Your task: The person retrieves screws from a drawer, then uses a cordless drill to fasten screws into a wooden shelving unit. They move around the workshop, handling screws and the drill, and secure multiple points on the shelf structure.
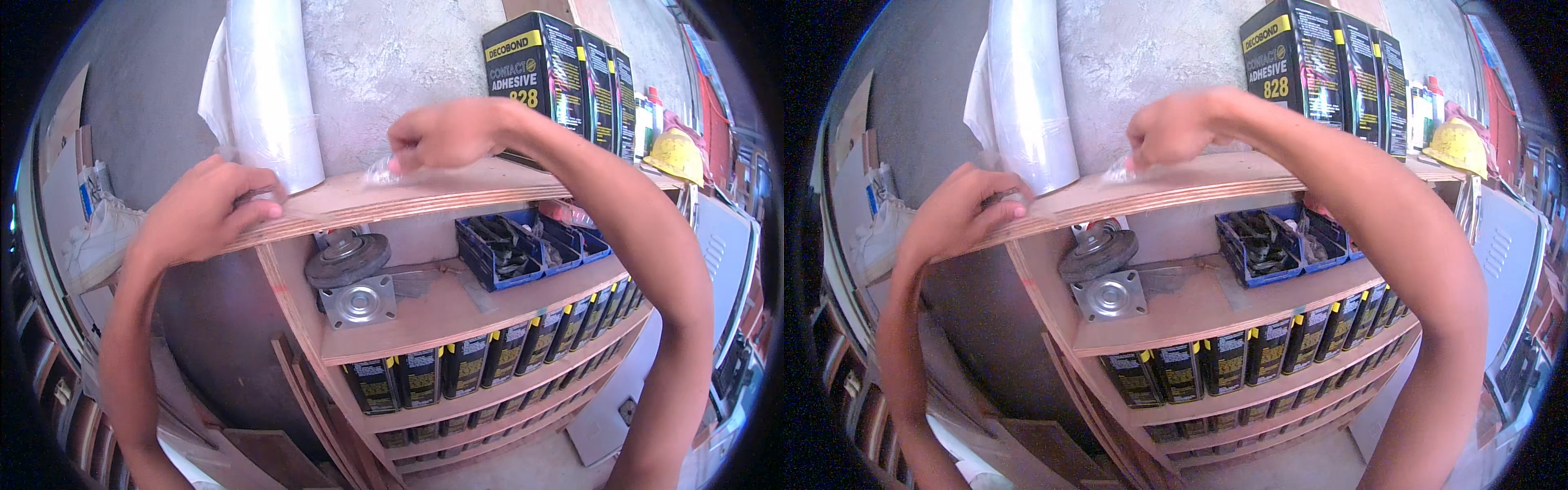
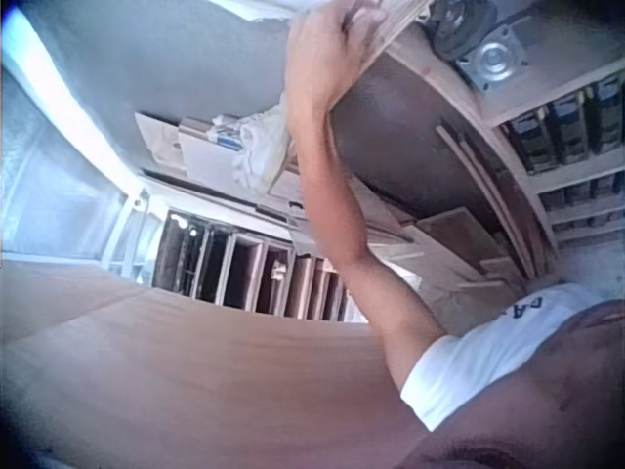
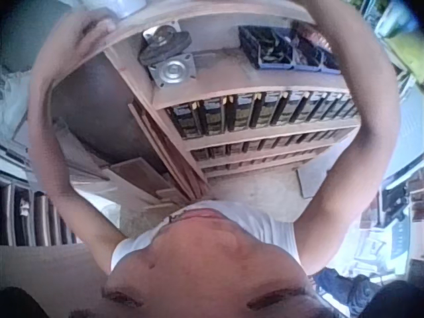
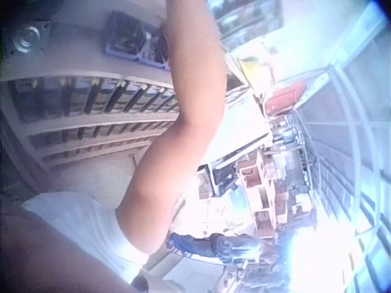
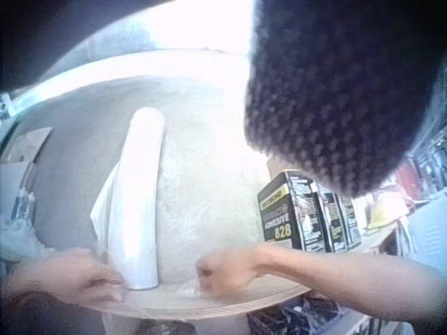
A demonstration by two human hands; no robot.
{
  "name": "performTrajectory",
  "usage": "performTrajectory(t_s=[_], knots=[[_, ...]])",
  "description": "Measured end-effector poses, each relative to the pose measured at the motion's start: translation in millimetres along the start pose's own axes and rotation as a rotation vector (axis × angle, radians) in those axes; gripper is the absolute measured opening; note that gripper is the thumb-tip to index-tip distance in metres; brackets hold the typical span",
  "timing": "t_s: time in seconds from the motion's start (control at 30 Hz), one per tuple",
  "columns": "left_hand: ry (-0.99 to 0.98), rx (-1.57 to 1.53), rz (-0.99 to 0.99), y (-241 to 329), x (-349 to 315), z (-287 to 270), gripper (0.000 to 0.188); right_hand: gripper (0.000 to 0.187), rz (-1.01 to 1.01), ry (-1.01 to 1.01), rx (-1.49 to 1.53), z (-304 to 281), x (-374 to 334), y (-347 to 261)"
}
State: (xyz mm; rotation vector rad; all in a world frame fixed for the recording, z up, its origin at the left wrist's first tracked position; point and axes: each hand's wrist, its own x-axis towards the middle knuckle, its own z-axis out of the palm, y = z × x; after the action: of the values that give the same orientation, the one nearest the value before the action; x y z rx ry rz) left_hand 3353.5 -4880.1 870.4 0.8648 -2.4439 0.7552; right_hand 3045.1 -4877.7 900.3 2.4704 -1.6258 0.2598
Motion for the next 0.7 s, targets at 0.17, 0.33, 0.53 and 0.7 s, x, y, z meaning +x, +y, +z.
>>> performTrajectory(t_s=[0.17,0.33,0.53,0.7], knots=[[0.075,0.108,-0.172,-28,-5,10,0.019,0.043,0.038,0.091,0.277,-18,-20,24],[0.134,0.223,-0.315,-7,-1,11,0.023,0.040,0.087,0.105,0.438,-22,-29,41],[0.153,-0.176,-0.290,51,25,-7,0.048,0.035,-0.028,0.220,0.303,-20,-35,44],[0.162,-0.576,-0.214,65,73,21,0.062,0.029,-0.246,0.374,0.051,-17,-36,28]])
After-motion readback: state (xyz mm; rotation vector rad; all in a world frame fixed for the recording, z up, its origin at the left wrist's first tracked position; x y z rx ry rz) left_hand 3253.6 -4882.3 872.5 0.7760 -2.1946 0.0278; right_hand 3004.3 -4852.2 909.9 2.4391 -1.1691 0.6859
